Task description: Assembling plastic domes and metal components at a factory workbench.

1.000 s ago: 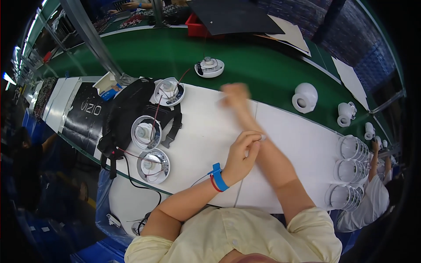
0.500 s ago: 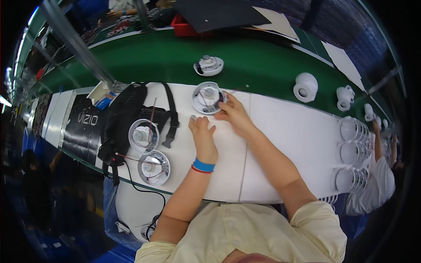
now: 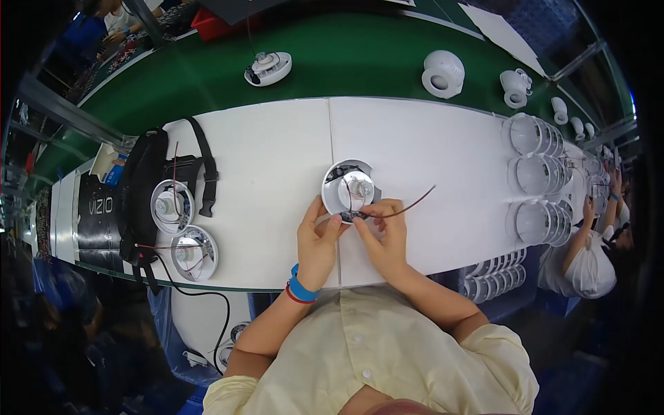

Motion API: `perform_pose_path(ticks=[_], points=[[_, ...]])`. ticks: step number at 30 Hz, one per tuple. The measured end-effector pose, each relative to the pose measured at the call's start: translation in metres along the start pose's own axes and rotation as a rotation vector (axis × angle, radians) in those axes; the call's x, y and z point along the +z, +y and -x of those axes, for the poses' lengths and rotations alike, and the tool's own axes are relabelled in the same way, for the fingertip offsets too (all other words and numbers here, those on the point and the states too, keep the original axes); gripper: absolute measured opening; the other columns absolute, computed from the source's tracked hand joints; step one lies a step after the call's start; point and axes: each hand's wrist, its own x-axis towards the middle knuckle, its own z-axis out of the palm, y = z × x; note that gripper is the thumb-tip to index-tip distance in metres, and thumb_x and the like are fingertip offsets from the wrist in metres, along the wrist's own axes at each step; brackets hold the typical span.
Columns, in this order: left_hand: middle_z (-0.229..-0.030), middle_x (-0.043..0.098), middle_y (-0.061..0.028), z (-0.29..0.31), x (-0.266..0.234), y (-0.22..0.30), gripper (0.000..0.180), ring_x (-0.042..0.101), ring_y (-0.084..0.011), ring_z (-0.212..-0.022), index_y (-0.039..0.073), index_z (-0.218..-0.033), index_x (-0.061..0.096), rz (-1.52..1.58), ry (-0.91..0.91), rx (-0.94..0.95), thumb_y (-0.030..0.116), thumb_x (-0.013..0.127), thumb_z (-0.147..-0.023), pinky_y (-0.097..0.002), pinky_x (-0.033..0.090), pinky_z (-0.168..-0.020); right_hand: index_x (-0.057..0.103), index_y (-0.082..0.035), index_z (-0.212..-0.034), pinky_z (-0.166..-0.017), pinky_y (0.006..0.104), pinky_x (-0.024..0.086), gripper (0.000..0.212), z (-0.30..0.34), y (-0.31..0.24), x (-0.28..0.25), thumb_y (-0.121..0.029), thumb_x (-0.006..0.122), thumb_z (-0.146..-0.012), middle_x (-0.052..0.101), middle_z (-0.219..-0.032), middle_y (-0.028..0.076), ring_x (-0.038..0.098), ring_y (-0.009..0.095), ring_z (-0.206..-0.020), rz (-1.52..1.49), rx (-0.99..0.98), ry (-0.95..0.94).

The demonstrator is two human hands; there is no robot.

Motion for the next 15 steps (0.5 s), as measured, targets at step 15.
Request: perform_pose_path(ticks=[15], points=[[-0.122,0.058,-0.0144,0.002,-0.002,-0.002,0.048,0.063,-0.0179,-0.103,-0.008,-0.141,0.038,-0.062,0.038,0.047,0.003,0.053,-0.097,-0.0303,0.056,-0.086,0.067,-0.004,-0.085,-0.064,0.0363,0.050,0.011,-0.012,0.016,-0.017,-0.001,0.073,-0.076,0.067,-0.082,0.006,0.061,0.025,-0.074,0.307,-0.351,-0.059]])
